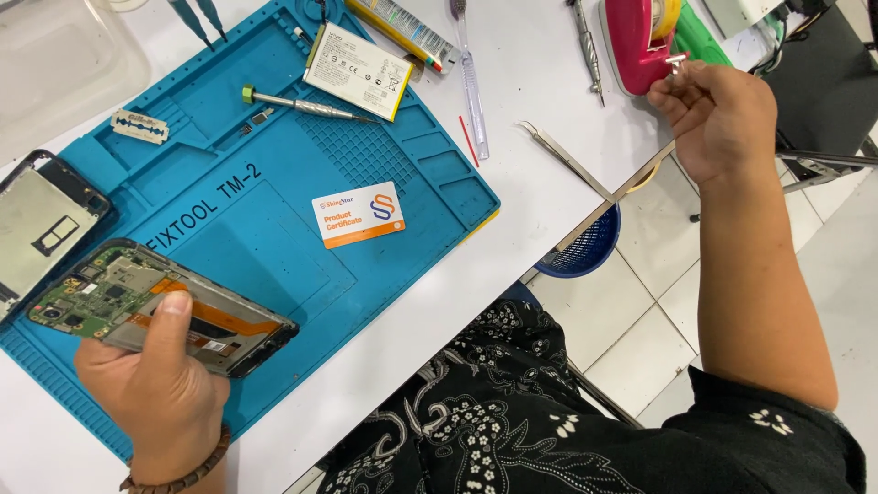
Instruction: The person holds a disassembled smartphone and uses their fingers to carefully peel back and reposition a flexible ribbon cable connected to the motherboard. They repeatedly adjust the cable's placement within the device's chassis while holding the phone over a blue work mat.
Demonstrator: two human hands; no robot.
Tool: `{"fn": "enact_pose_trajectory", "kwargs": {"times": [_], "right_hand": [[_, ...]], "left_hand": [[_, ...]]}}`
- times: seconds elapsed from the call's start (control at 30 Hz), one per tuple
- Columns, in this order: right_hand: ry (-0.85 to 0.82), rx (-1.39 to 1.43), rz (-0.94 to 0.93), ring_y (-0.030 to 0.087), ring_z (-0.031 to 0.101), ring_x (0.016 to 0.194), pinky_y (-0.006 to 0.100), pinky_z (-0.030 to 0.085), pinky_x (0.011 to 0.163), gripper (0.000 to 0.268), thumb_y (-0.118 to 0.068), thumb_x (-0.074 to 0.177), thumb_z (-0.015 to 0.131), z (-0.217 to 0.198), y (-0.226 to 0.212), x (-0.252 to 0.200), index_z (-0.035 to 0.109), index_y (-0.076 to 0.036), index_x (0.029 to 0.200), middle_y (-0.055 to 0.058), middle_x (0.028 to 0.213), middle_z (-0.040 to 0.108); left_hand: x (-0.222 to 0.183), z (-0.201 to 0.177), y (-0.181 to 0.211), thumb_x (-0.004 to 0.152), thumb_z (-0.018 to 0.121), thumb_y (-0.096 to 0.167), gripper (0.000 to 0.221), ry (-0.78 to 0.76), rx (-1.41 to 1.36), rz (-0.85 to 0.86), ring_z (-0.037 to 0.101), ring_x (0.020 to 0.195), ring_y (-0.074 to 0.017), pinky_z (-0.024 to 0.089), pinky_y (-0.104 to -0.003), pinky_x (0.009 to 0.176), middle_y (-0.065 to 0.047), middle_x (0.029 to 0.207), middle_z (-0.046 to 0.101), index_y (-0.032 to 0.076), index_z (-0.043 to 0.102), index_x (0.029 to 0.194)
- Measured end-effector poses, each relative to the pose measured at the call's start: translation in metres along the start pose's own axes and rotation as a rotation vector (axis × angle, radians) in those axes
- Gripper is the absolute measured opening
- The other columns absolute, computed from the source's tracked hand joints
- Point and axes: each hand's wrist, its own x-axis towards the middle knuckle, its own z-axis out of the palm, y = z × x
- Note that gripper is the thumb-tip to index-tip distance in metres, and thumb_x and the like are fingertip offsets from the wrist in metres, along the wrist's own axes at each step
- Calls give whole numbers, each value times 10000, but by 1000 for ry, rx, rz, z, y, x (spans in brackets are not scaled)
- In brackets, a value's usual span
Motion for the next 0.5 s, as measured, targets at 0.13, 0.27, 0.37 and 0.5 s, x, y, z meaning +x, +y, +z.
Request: {"fn": "enact_pose_trajectory", "kwargs": {"times": [0.13, 0.27, 0.37, 0.5], "right_hand": [[0, -76, -24, 170, 722, 778, 243, 645, 689, 206, -230, 983, 704, -8, 13, 10, 673, -78, 847, 29, 874, 672], [34, -89, 10, 161, 625, 681, 260, 512, 574, 228, -272, 1017, 702, -12, 17, 18, 647, -80, 908, 31, 871, 635], [16, -96, 31, 159, 567, 616, 278, 412, 540, 266, -278, 1038, 666, -11, 18, 21, 623, -82, 862, 40, 775, 565], [8, -82, 74, 141, 590, 667, 252, 462, 589, 245, -293, 1052, 672, -9, 18, 18, 618, -112, 895, 20, 792, 577]], "left_hand": [[0, -1, -3, 1077, 731, 96, 553, 8, -12, -10, 291, 730, -149, 380, -419, 654, 18, 752, 333, 193, 321, 720], [-1, 0, 0, 1067, 736, 144, 460, 4, -26, -40, 341, 725, -134, 415, -415, 648, 28, 751, 381, 170, 426, 727], [-1, 2, 6, 1059, 715, 130, 601, 3, 4, -34, 208, 690, -165, 279, -476, 612, 10, 684, 255, 208, 264, 669], [-2, 0, 5, 1046, 715, 135, 532, -10, 9, -32, 258, 706, -154, 303, -451, 636, 21, 708, 305, 186, 327, 687]]}}
